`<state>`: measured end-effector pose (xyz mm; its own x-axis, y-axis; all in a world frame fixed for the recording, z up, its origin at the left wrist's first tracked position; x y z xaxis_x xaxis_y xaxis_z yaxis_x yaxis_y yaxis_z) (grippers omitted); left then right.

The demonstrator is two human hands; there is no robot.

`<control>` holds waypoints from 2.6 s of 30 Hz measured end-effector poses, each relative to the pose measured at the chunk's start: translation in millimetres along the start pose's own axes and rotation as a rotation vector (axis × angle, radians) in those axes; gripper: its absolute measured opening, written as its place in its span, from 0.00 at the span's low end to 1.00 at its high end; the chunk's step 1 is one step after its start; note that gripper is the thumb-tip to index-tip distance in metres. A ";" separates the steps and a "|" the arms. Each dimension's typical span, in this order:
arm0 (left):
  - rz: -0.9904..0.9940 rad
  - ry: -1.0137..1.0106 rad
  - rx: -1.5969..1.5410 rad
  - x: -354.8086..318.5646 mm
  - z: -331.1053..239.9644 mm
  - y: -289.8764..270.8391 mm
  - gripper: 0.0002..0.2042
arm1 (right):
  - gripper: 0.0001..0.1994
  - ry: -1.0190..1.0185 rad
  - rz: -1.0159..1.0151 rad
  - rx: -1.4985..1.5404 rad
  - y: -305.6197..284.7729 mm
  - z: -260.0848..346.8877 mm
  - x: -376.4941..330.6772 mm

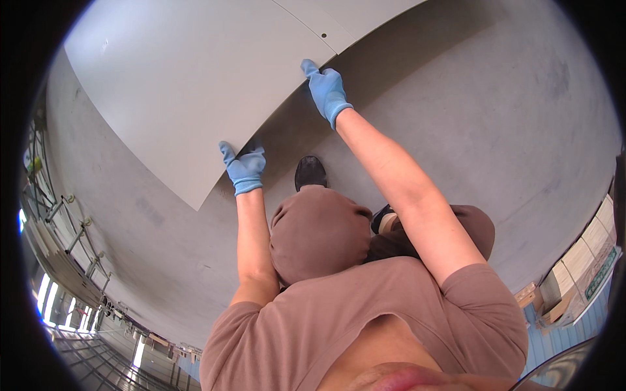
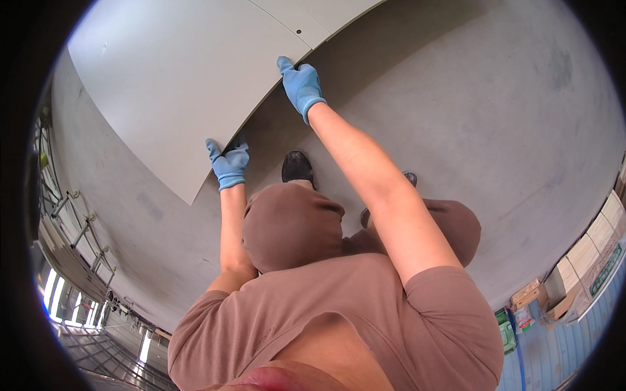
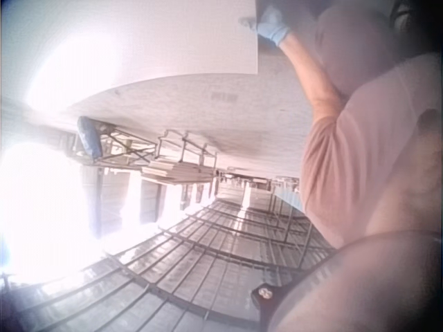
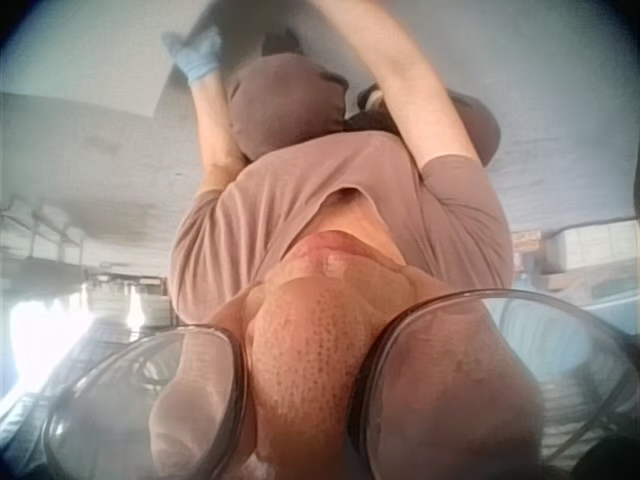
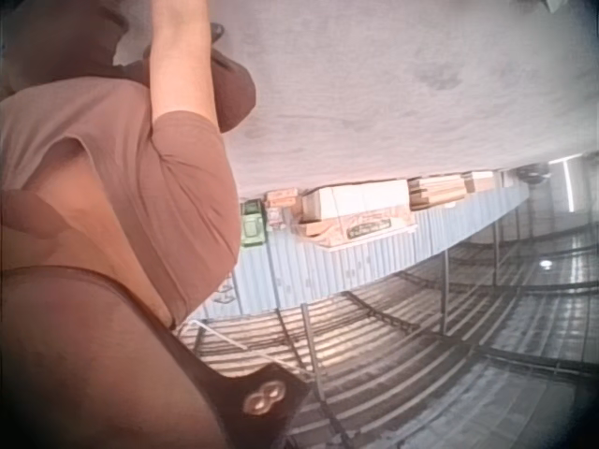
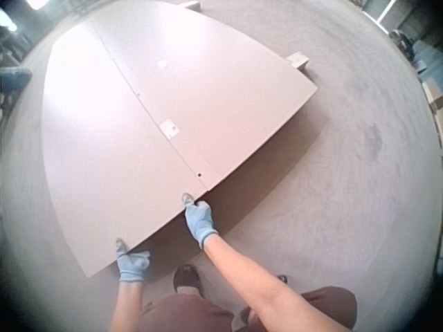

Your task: The person wipes large white panels with a cloth, aligns a narrow strip along the panel edge, and continues wiping the surface. The person handles the panels and strip by hand, moving them on the floor and repositioning them for access.

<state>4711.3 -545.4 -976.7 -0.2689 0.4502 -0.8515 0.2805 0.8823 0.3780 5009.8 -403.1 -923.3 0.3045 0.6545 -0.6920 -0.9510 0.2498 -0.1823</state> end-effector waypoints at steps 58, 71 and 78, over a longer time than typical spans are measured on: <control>0.043 0.031 0.114 2.6 2.0 -1.9 0.30 | 0.35 -0.042 0.065 -0.007 -3.5 -10.3 11.6; 0.029 0.029 0.064 4.1 1.1 -4.8 0.28 | 0.34 -0.066 0.057 -0.004 -4.3 -7.4 9.8; 0.005 0.015 0.086 3.6 1.8 -6.7 0.29 | 0.34 -0.068 0.058 -0.005 -4.6 -7.2 10.4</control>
<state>4710.1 -550.0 -983.0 -0.2809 0.4568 -0.8441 0.3598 0.8654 0.3486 5017.0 -402.6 -934.7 0.2513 0.7149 -0.6525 -0.9675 0.2065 -0.1463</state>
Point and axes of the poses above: each hand's wrist, its own x-axis towards the middle knuckle, its own y-axis out of the palm, z = x × y, the point moved 7 cm from there along x, towards the middle knuckle, and after that the axes turned 7 degrees about x, right-handed, at the moved point
